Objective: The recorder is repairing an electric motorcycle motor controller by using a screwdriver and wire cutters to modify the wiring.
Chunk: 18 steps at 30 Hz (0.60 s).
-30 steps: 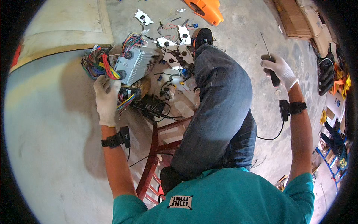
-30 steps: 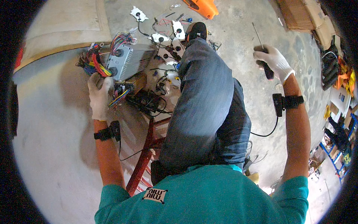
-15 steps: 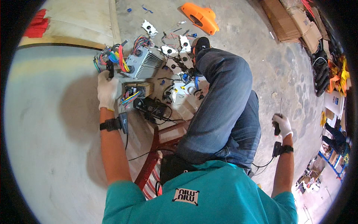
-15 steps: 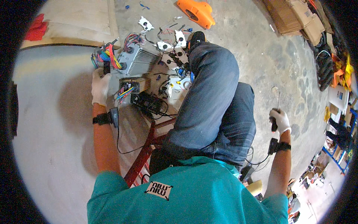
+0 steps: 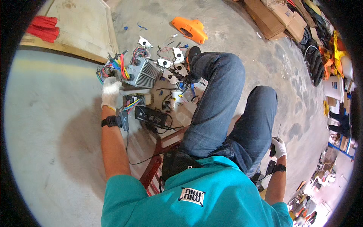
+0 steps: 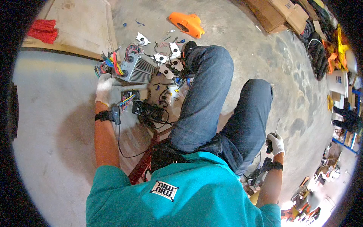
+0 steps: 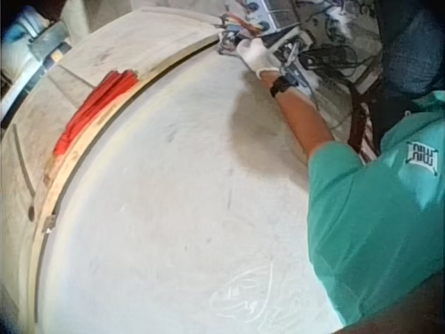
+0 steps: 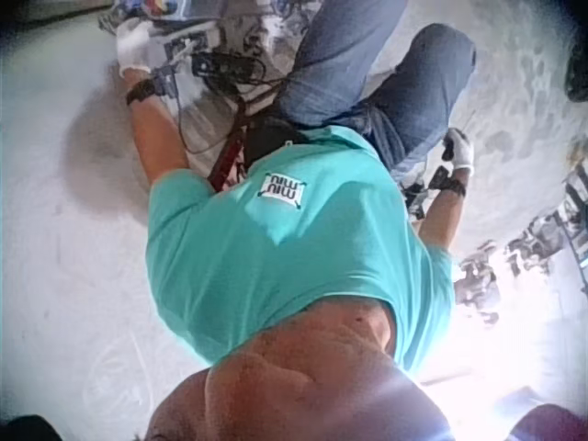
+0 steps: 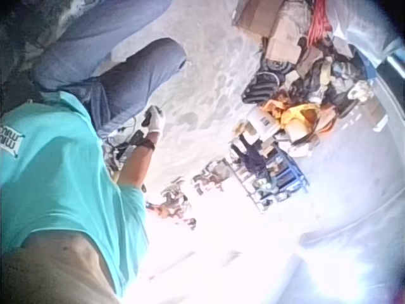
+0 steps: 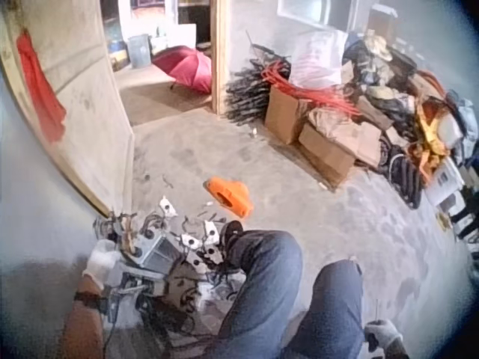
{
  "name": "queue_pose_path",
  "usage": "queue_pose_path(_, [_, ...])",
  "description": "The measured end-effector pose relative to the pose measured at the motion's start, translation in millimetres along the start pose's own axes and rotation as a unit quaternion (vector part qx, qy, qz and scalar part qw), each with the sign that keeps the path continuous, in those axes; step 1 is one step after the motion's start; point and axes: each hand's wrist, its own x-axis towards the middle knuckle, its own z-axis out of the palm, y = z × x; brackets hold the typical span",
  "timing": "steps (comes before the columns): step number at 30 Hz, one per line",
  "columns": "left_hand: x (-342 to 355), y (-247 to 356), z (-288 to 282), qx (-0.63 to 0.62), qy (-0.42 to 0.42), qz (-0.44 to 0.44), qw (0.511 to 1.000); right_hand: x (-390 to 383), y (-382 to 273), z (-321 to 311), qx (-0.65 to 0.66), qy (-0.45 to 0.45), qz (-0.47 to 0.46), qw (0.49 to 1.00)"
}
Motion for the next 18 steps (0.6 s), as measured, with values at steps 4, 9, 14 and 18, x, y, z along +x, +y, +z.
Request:
queue_pose_path(4, [7.4,15.3,3.3,0.023,-0.026,-0.057,0.998,-13.0,28.4,6.2,0.029,0.011,0.032,0.999])
queue_pose_path(9, [-13.7,45.0,6.5,0.002,-0.041,-0.074,0.996,-3.8,82.9,11.8,0.111,0.001,0.038,0.993])
queue_pose_path(14, [-35.2,79.0,-2.0,0.112,-0.064,-0.084,0.988,6.2,108.7,14.3,0.118,0.004,0.050,0.992])
queue_pose_path(18, [-58.3,100.3,22.8,0.077,-0.150,-0.078,0.983,7.9,121.7,20.6,0.131,0.011,0.062,0.989])
